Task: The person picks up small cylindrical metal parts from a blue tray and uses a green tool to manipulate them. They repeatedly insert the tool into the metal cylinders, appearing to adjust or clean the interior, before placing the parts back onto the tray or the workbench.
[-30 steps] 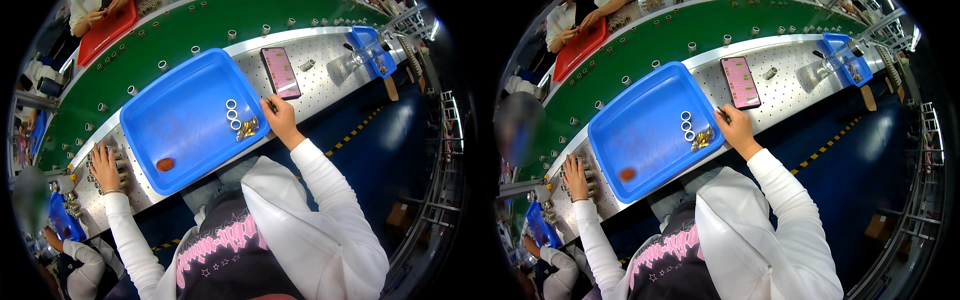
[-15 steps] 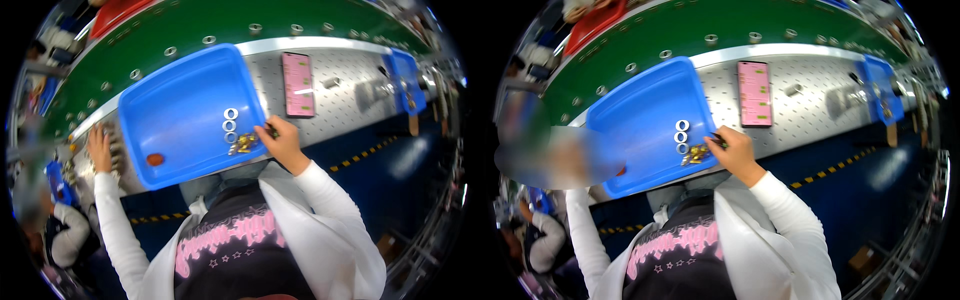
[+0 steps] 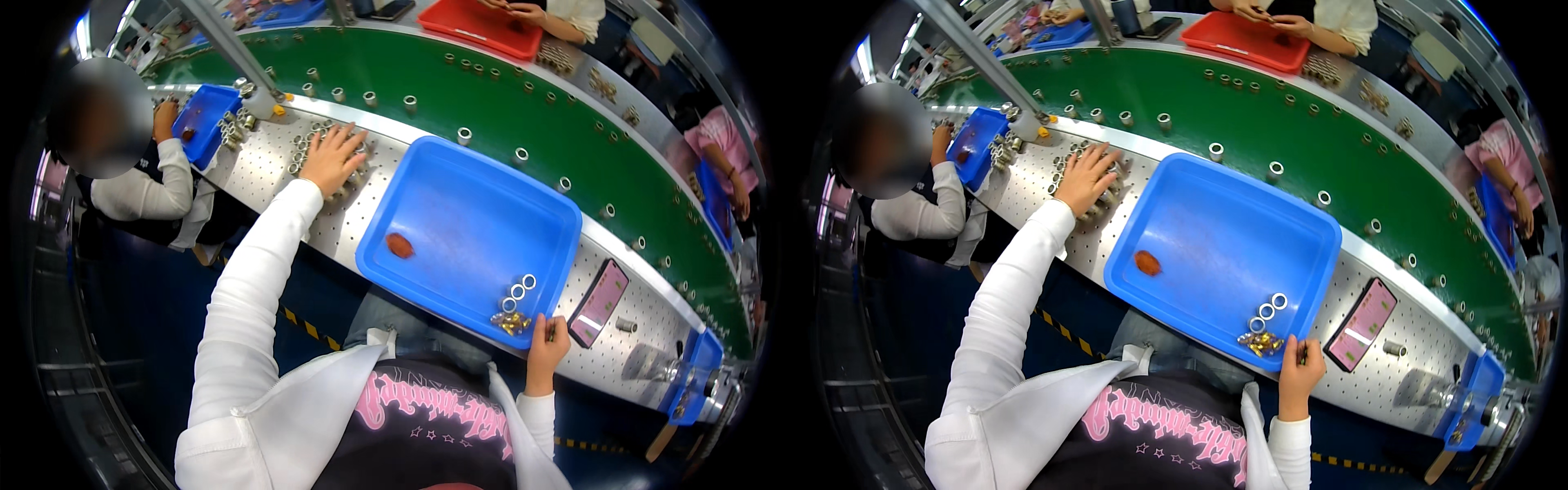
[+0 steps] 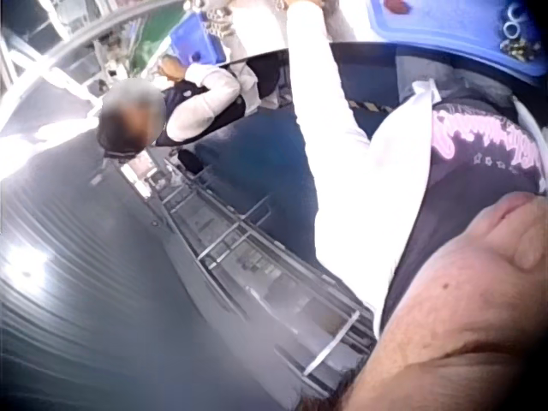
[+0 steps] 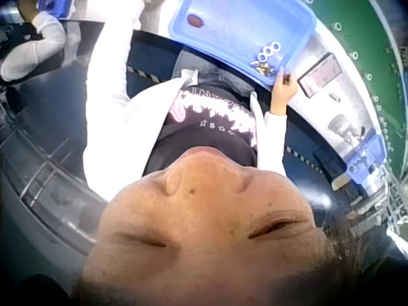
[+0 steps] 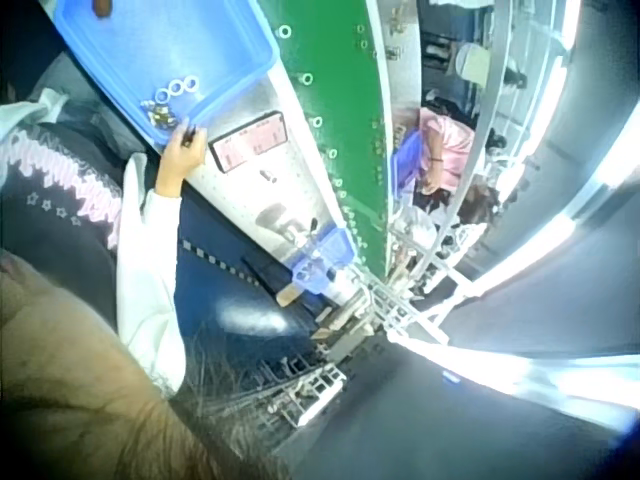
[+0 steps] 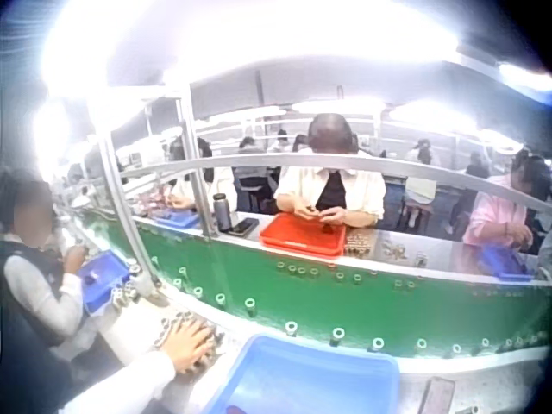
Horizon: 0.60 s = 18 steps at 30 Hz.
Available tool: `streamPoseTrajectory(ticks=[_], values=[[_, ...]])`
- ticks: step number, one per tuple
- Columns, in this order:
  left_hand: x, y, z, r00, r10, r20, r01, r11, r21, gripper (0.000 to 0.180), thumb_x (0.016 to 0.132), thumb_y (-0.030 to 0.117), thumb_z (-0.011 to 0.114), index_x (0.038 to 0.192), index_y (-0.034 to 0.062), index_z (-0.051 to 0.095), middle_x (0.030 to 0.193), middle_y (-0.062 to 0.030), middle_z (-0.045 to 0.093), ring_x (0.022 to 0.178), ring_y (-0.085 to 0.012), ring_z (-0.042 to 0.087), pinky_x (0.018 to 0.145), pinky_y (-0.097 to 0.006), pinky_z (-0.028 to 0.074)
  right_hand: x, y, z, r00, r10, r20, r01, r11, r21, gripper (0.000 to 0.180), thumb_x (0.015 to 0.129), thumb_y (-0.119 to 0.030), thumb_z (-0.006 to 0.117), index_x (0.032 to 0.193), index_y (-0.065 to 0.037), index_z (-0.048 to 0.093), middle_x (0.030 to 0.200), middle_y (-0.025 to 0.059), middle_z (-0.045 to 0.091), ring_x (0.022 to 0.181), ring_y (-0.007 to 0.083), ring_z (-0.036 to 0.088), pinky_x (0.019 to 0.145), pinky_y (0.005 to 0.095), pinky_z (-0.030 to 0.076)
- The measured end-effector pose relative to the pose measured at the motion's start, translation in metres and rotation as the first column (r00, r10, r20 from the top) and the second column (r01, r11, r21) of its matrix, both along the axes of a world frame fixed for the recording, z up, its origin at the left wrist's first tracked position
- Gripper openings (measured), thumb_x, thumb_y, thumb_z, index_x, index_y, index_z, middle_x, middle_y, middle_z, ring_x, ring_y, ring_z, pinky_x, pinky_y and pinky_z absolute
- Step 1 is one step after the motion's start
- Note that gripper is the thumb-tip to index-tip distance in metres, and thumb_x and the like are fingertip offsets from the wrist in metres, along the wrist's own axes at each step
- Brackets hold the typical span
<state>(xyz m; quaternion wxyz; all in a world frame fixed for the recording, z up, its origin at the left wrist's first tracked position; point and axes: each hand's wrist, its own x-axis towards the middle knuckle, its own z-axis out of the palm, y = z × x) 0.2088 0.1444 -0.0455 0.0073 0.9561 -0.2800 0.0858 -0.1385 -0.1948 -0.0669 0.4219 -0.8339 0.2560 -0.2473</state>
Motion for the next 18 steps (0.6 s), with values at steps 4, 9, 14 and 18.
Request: streamPoseTrajectory(ticks=[4,9,14,18], values=[[-0.004,0.001,0.004,0.999,0.015,-0.047,-0.017,0.999,-0.047,0.054,0.091,0.049,0.037,0.138,0.0225,0.034,0.144,-0.0080,0.028,0.134,-0.0298,0.022,0.109,-0.050,0.012,-0.001,0.001,-0.002,1.000,-0.018,-0.010,0.018,1.000,-0.019,0.032,0.084,-0.009,0.061,0.063,-0.004,0.037,0.054,0.0001,0.033,0.050,0.0081,0.030,0.045,0.0250,0.025],[0.012,0.019,0.024,0.996,-0.063,-0.070,0.045,0.971,-0.236,0.050,0.090,0.043,0.046,0.131,0.0151,0.044,0.138,-0.0152,0.036,0.129,-0.0340,0.030,0.105,-0.049,0.023,0.000,0.004,-0.001,1.000,-0.022,-0.016,0.020,0.997,-0.073,0.031,0.085,-0.008,0.059,0.065,-0.005,0.036,0.056,-0.0015,0.033,0.051,0.0071,0.029,0.045,0.0239,0.023],[0.116,0.062,0.043,0.987,-0.002,-0.164,-0.043,0.960,-0.275,0.039,0.086,0.030,0.054,0.118,0.0080,0.055,0.122,-0.0168,0.051,0.112,-0.0337,0.049,0.096,-0.038,0.038,-0.002,0.005,-0.002,0.997,-0.038,-0.067,0.033,0.997,-0.070,0.030,0.087,-0.007,0.056,0.065,-0.005,0.035,0.057,0.0004,0.030,0.052,0.0090,0.027,0.046,0.0263,0.022],[0.195,0.067,0.047,0.955,0.258,-0.144,-0.283,0.941,-0.186,0.036,0.083,0.018,0.059,0.118,0.0119,0.056,0.115,-0.0170,0.056,0.104,-0.0335,0.055,0.091,-0.038,0.043,-0.003,0.007,0.003,0.992,-0.071,-0.108,0.060,0.993,-0.101,0.029,0.087,-0.008,0.055,0.066,-0.005,0.035,0.057,0.0013,0.031,0.051,0.0096,0.027,0.046,0.0270,0.022]])
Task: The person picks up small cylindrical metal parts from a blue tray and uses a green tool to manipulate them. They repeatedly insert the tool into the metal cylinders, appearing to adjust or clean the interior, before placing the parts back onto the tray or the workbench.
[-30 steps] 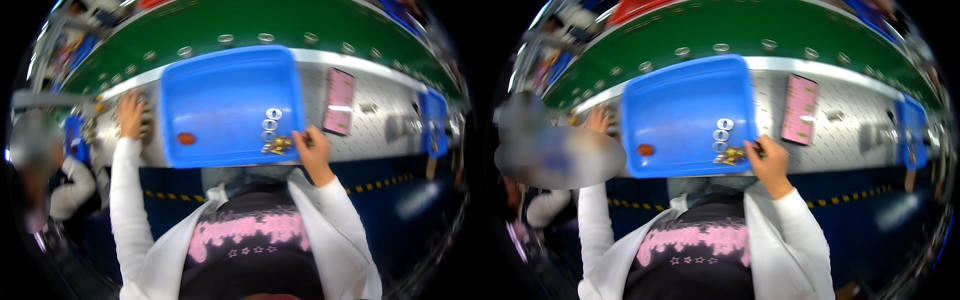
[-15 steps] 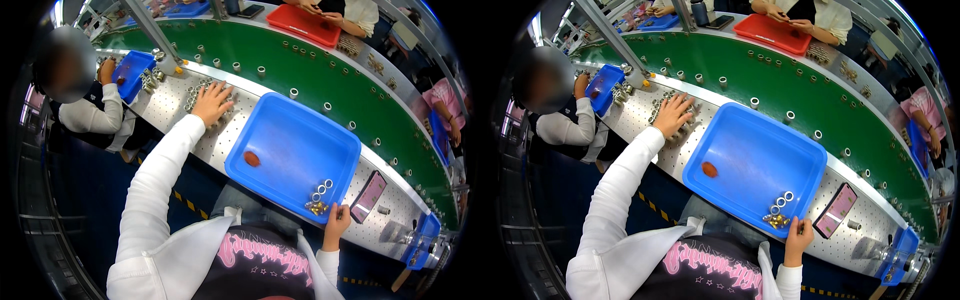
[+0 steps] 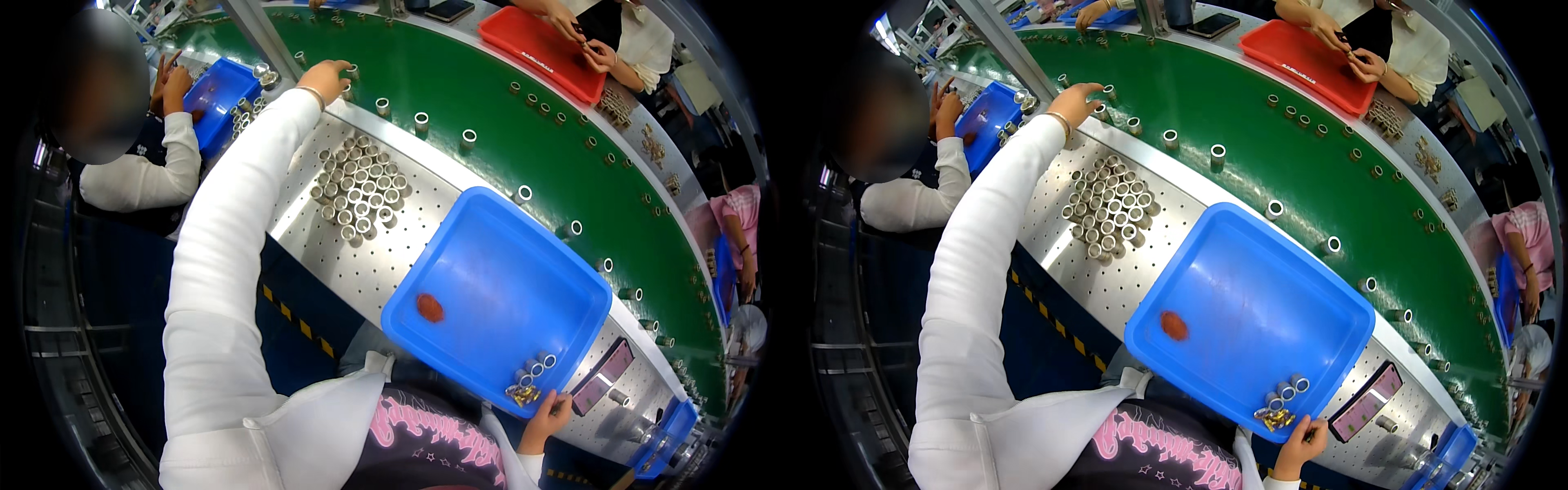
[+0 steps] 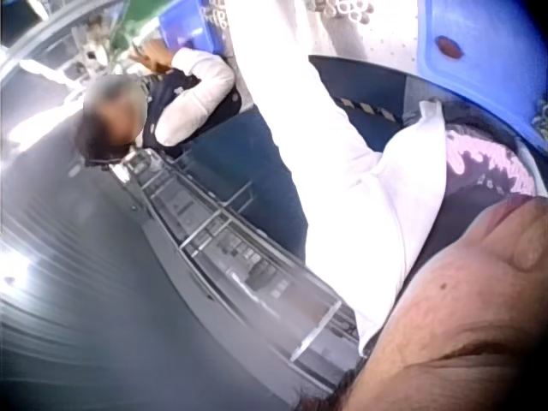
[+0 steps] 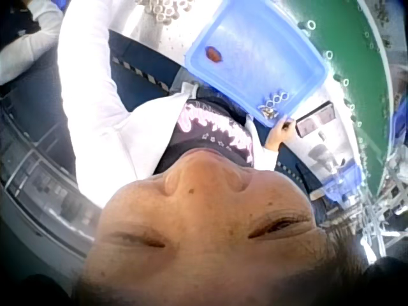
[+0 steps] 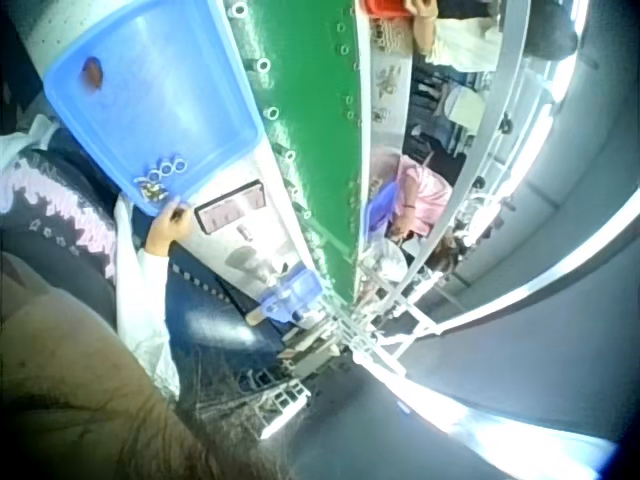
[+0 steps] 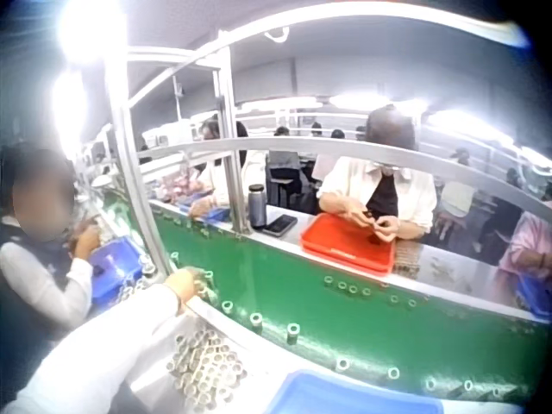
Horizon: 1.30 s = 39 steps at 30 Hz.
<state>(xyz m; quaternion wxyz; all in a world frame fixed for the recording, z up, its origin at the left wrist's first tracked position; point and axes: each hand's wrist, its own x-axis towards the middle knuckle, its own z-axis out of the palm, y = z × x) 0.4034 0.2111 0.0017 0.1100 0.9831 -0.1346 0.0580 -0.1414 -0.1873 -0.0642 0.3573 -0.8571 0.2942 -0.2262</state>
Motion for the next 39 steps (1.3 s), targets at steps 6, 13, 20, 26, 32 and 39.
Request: streamPoseTrajectory(ticks=[6,13,20,26,32,39], values=[[0.057,-0.019,-0.019,0.995,0.083,-0.059,-0.072,0.983,0.170,0.036,0.079,0.011,0.061,0.115,0.0130,0.060,0.112,-0.0133,0.060,0.104,-0.0311,0.056,0.091,-0.036,0.044,-0.008,-0.004,-0.011,0.997,-0.044,-0.066,0.046,0.998,0.041,0.025,0.091,-0.008,0.050,0.070,-0.004,0.037,0.064,-0.0004,0.033,0.058,0.0086,0.030,0.051,0.0254,0.025],[0.065,-0.030,-0.029,0.991,0.122,0.050,-0.131,0.965,0.229,0.022,0.082,0.006,0.049,0.094,0.0062,0.068,0.099,-0.0167,0.064,0.092,-0.0326,0.062,0.080,-0.039,0.051,-0.005,-0.002,-0.011,0.998,-0.052,-0.036,0.051,0.999,-0.013,0.024,0.091,-0.008,0.049,0.070,-0.003,0.037,0.063,-0.0003,0.032,0.059,0.0091,0.031,0.052,0.0256,0.026],[0.031,-0.030,-0.005,0.994,0.030,0.108,-0.033,0.999,0.027,0.022,0.082,0.015,0.058,0.103,0.0077,0.062,0.103,-0.0160,0.060,0.096,-0.0327,0.057,0.083,-0.039,0.046,0.000,0.002,-0.009,1.000,-0.010,0.023,0.010,1.000,-0.009,0.026,0.091,-0.009,0.049,0.070,-0.003,0.037,0.064,0.0001,0.033,0.059,0.0088,0.031,0.053,0.0252,0.027],[-0.040,-0.047,0.016,0.983,-0.182,-0.017,0.178,0.976,-0.125,0.026,0.082,0.017,0.061,0.104,0.0042,0.063,0.103,-0.0144,0.064,0.096,-0.0283,0.061,0.083,-0.035,0.046,-0.005,0.001,-0.007,0.996,-0.072,0.048,0.073,0.997,-0.020,0.030,0.086,-0.007,0.058,0.063,-0.004,0.039,0.055,-0.0009,0.036,0.051,0.0073,0.032,0.045,0.0250,0.026],[-0.138,-0.001,0.020,0.934,-0.356,-0.007,0.329,0.869,-0.370,0.027,0.089,0.006,0.054,0.116,0.0035,0.058,0.105,-0.0068,0.063,0.088,-0.0142,0.058,0.079,-0.025,0.046,0.012,-0.004,0.012,0.999,0.003,0.049,-0.002,1.000,-0.018,0.025,0.081,-0.011,0.064,0.066,-0.003,0.045,0.056,0.0088,0.044,0.047,0.0182,0.040,0.046,0.0292,0.034],[-0.254,-0.080,0.026,0.778,-0.629,0.013,0.625,0.771,-0.121,0.024,0.084,0.000,0.057,0.107,0.0016,0.060,0.106,-0.0126,0.061,0.097,-0.0258,0.059,0.084,-0.032,0.045,0.003,-0.002,0.007,0.993,-0.034,0.115,0.035,0.999,-0.010,0.022,0.078,-0.011,0.065,0.066,-0.003,0.048,0.057,0.0102,0.052,0.046,0.0209,0.049,0.046,0.0293,0.039]])
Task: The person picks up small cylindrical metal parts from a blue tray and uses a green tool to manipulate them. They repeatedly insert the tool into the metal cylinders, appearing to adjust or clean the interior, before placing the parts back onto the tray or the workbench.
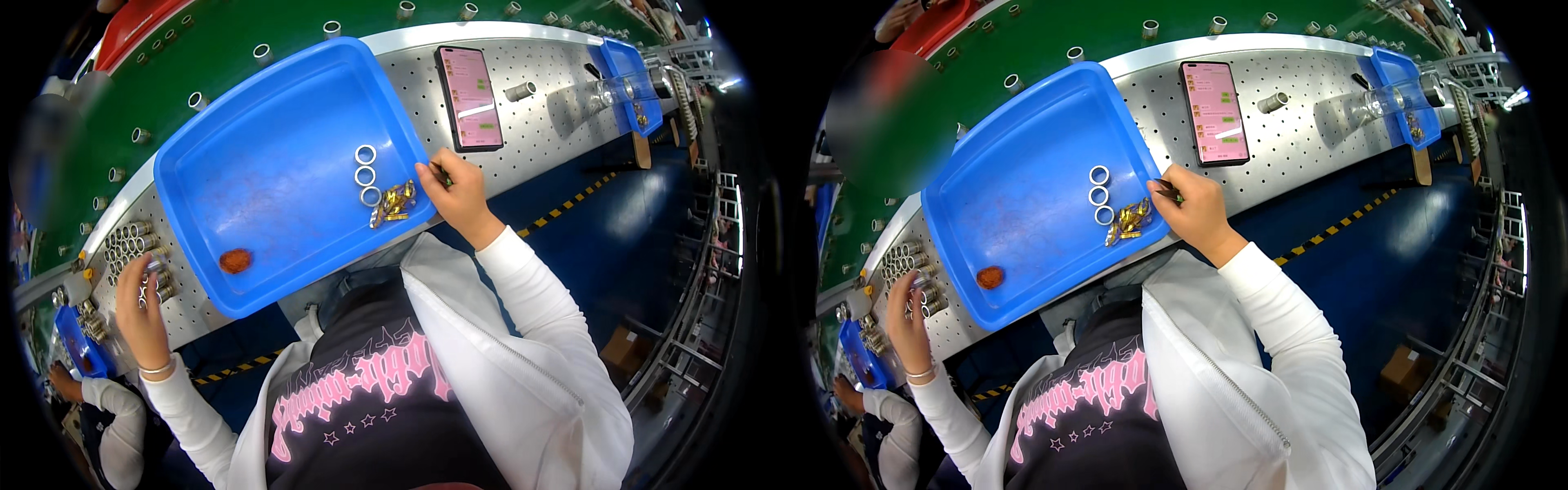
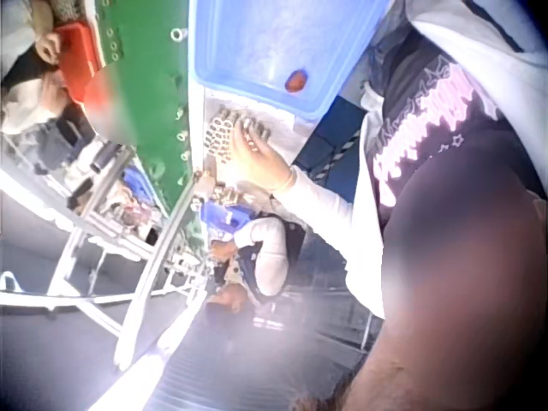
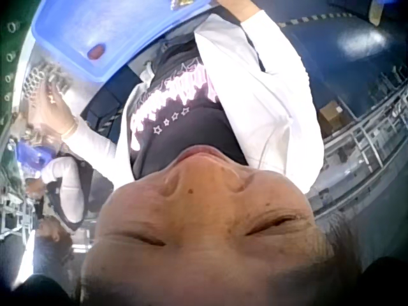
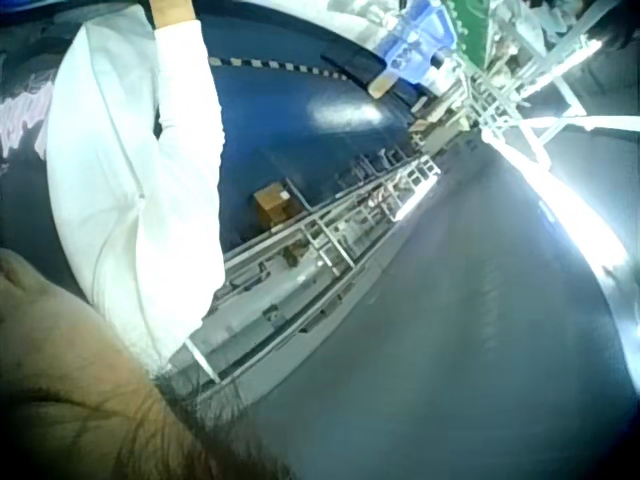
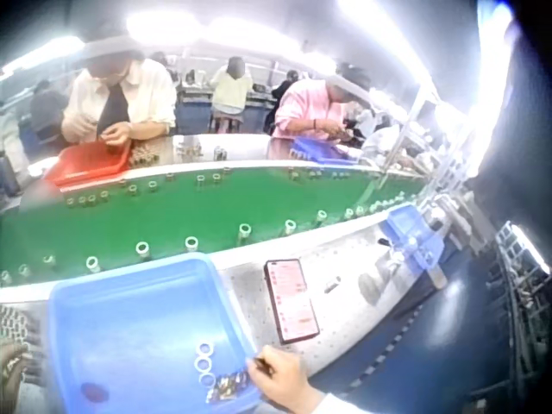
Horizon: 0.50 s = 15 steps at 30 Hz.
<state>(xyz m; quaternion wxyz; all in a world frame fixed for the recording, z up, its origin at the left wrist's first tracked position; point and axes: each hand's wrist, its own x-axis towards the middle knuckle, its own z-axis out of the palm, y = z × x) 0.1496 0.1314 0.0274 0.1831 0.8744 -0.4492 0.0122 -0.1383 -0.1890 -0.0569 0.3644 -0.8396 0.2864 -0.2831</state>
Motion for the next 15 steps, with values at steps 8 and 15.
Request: streamPoseTrajectory(ticks=[8,15], values=[[-0.039,0.002,-0.037,0.983,0.179,-0.039,-0.181,0.981,-0.068,0.022,0.085,0.002,0.058,0.106,0.0037,0.061,0.103,-0.0122,0.061,0.086,-0.0224,0.060,0.074,-0.029,0.047,0.004,-0.001,-0.001,0.999,0.049,0.008,-0.048,0.999,-0.025,0.023,0.077,-0.012,0.066,0.066,-0.003,0.048,0.056,0.0111,0.051,0.045,0.0233,0.049,0.044,0.0309,0.037],[-0.031,0.015,-0.057,0.967,0.253,0.040,-0.254,0.967,0.018,0.022,0.084,0.005,0.059,0.106,0.0040,0.061,0.102,-0.0091,0.060,0.073,-0.0173,0.058,0.069,-0.028,0.047,0.003,-0.002,-0.003,0.998,0.067,0.014,-0.067,0.997,-0.023,0.023,0.076,-0.012,0.066,0.065,-0.003,0.048,0.055,0.0103,0.050,0.043,0.0227,0.047,0.043,0.0307,0.036]])
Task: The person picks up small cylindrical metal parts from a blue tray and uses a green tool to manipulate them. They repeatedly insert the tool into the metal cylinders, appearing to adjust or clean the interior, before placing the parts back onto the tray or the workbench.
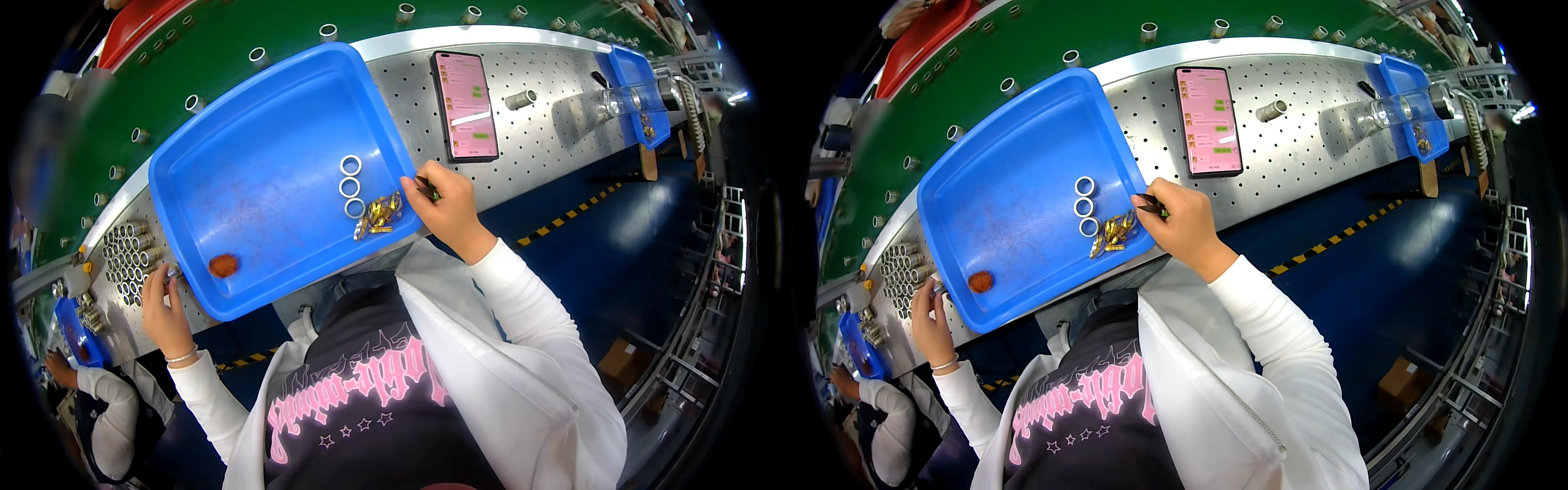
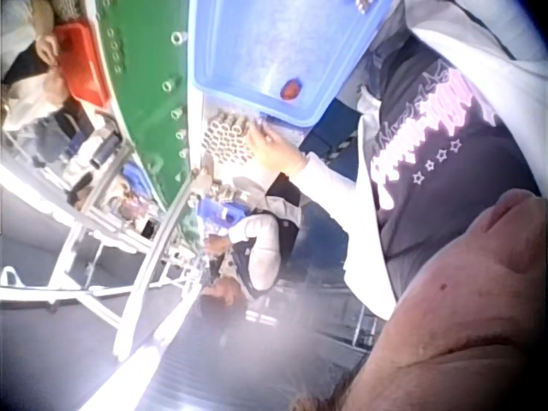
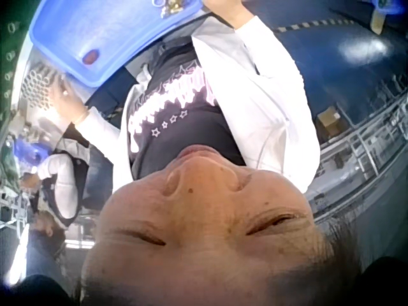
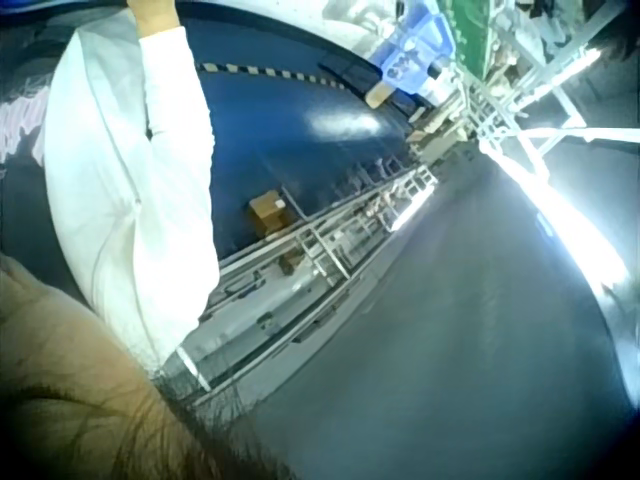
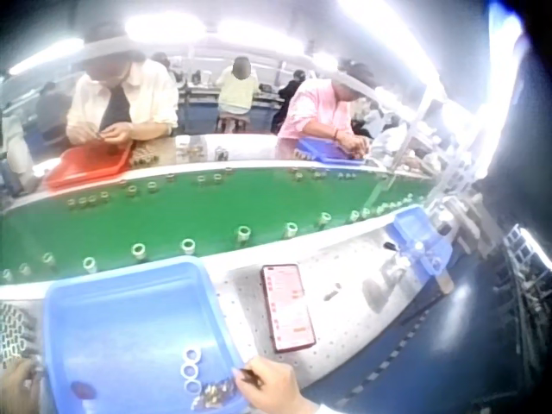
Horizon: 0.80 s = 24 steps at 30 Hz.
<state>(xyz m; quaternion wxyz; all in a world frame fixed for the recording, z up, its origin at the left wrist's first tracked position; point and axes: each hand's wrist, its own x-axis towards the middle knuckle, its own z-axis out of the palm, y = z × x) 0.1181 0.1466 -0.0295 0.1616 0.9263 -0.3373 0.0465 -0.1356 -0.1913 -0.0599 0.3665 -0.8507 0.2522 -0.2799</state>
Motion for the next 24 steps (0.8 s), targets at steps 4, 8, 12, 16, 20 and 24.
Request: streamPoseTrajectory(ticks=[4,8,12,16,20,24], values=[[0.002,0.001,-0.008,0.999,0.017,-0.048,-0.018,0.999,-0.027,0.026,0.083,0.004,0.060,0.110,0.0047,0.060,0.102,-0.0088,0.060,0.073,-0.0156,0.058,0.068,-0.028,0.048,0.000,0.000,0.001,1.000,0.010,0.007,-0.010,1.000,0.006,0.022,0.076,-0.012,0.066,0.065,-0.003,0.049,0.054,0.0096,0.049,0.043,0.0224,0.046,0.043,0.0305,0.036],[0.001,-0.001,-0.014,0.982,0.079,-0.172,-0.101,0.987,-0.125,0.030,0.083,0.003,0.060,0.113,0.0045,0.058,0.102,-0.0086,0.060,0.075,-0.0141,0.058,0.067,-0.027,0.048,-0.001,-0.001,0.001,1.000,0.012,0.008,-0.013,1.000,0.019,0.022,0.076,-0.012,0.067,0.065,-0.004,0.049,0.054,0.0096,0.049,0.043,0.0229,0.046,0.043,0.0309,0.036],[0.004,0.009,-0.027,0.967,0.142,-0.211,-0.179,0.970,-0.167,0.030,0.084,0.004,0.060,0.113,0.0039,0.058,0.100,-0.0084,0.061,0.078,-0.0144,0.059,0.068,-0.026,0.048,-0.003,-0.004,-0.001,1.000,0.000,-0.014,0.001,1.000,0.009,0.022,0.076,-0.011,0.067,0.066,-0.004,0.048,0.055,0.0103,0.049,0.044,0.0247,0.046,0.044,0.0316,0.036],[-0.014,-0.002,0.003,0.967,0.209,-0.149,-0.247,0.915,-0.319,0.026,0.084,0.006,0.060,0.110,0.0027,0.059,0.102,-0.0082,0.062,0.082,-0.0169,0.059,0.071,-0.027,0.047,-0.004,0.003,-0.010,0.994,-0.062,0.086,0.047,0.985,0.164,0.014,0.080,-0.009,0.066,0.076,-0.003,0.054,0.059,0.0050,0.049,0.050,0.0108,0.045,0.048,0.0250,0.038],[-0.040,-0.022,0.033,0.971,0.194,-0.137,-0.235,0.857,-0.458,0.028,0.081,0.000,0.059,0.108,0.0009,0.059,0.101,-0.0079,0.060,0.087,-0.0166,0.057,0.077,-0.027,0.045,-0.008,0.008,0.015,0.980,-0.100,0.174,0.068,0.981,0.183,0.004,0.084,-0.002,0.059,0.082,-0.003,0.055,0.071,0.0015,0.052,0.063,0.0068,0.048,0.052,0.0212,0.038],[-0.075,-0.075,0.052,0.903,-0.224,-0.367,-0.005,0.847,-0.531,0.030,0.078,0.001,0.062,0.108,0.0029,0.059,0.097,-0.0114,0.058,0.086,-0.0226,0.058,0.078,-0.031,0.047,0.019,0.042,0.065,0.959,0.264,0.104,-0.273,0.958,0.086,0.014,0.074,0.003,0.064,0.087,-0.002,0.059,0.073,0.0081,0.057,0.061,0.0160,0.056,0.051,0.0245,0.041]])
